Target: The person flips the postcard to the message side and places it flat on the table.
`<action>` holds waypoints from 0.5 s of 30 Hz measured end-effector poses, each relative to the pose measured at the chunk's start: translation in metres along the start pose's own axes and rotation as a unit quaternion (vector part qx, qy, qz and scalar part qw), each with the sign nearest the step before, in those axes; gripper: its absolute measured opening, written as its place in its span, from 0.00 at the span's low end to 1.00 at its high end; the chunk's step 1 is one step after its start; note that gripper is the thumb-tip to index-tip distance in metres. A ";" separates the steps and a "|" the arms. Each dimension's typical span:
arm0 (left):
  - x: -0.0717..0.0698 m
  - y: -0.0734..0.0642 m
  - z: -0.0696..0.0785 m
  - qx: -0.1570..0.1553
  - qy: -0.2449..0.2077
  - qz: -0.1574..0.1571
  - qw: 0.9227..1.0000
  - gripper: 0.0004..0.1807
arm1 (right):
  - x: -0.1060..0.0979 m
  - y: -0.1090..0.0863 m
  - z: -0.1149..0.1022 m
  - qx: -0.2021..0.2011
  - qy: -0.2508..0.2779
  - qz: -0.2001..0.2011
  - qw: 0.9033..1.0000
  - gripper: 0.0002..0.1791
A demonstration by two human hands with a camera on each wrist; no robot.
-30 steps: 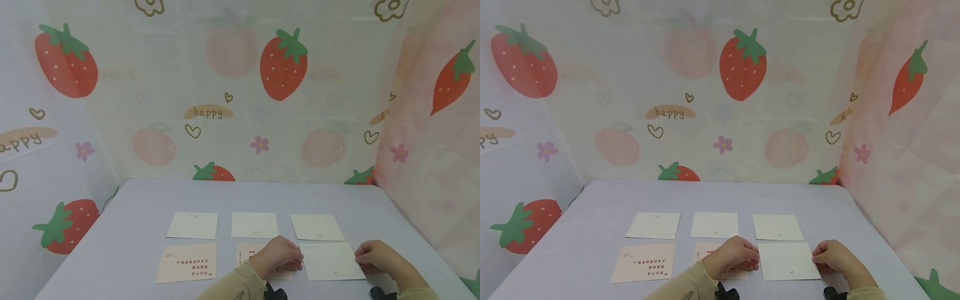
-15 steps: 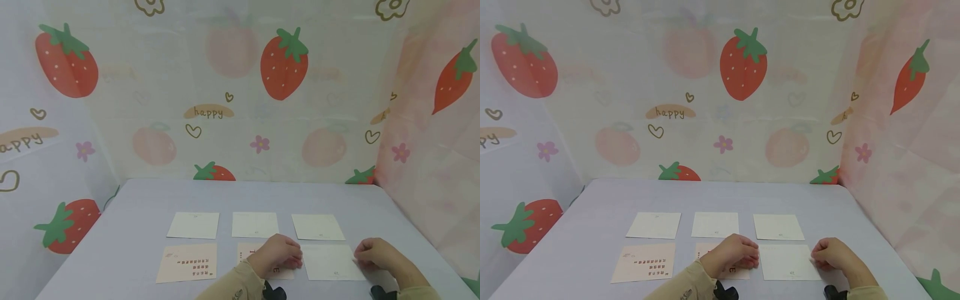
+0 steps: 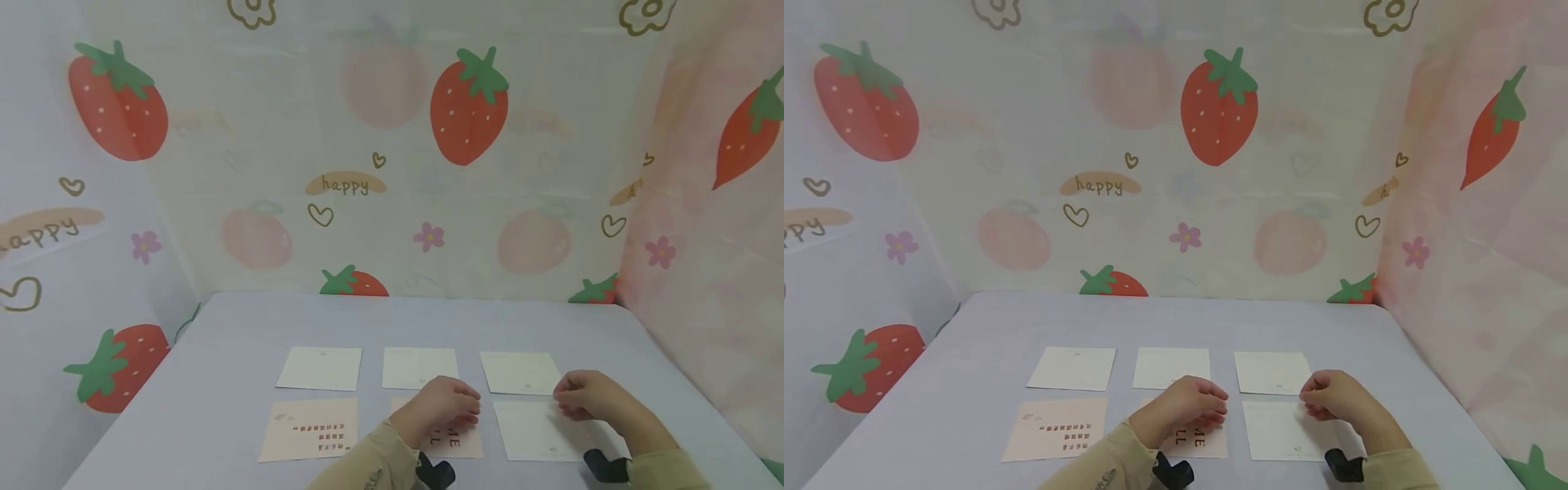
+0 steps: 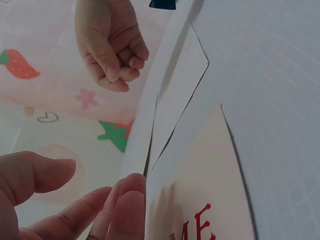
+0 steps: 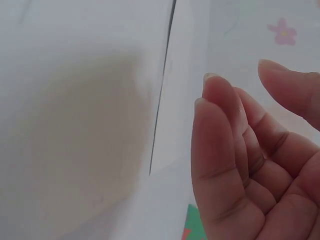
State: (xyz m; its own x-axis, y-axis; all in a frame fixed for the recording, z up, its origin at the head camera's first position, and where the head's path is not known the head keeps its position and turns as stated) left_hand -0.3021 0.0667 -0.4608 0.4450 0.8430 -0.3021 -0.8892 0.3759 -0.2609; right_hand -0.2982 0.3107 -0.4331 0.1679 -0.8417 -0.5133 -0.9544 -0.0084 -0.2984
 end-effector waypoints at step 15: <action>-0.057 -0.016 -0.017 0.000 -0.012 0.030 0.999 0.12 | 0.033 0.008 -0.033 -0.050 0.051 -0.035 0.997 0.10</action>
State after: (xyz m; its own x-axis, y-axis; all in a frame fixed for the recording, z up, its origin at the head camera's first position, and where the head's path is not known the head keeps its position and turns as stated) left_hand -0.3112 0.0060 -0.4550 0.3888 0.8731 -0.2941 -0.9138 0.3247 -0.2440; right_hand -0.3088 0.2648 -0.4263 0.2143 -0.8875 -0.4079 -0.9618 -0.1190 -0.2464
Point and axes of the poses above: each hand's wrist, its own y-axis towards the middle knuckle, its own x-axis out of the palm, z = x × y, the point moved 6 cm from there along y, towards the middle knuckle, and after that the axes turned 5 degrees about y, right-handed, at the moved point
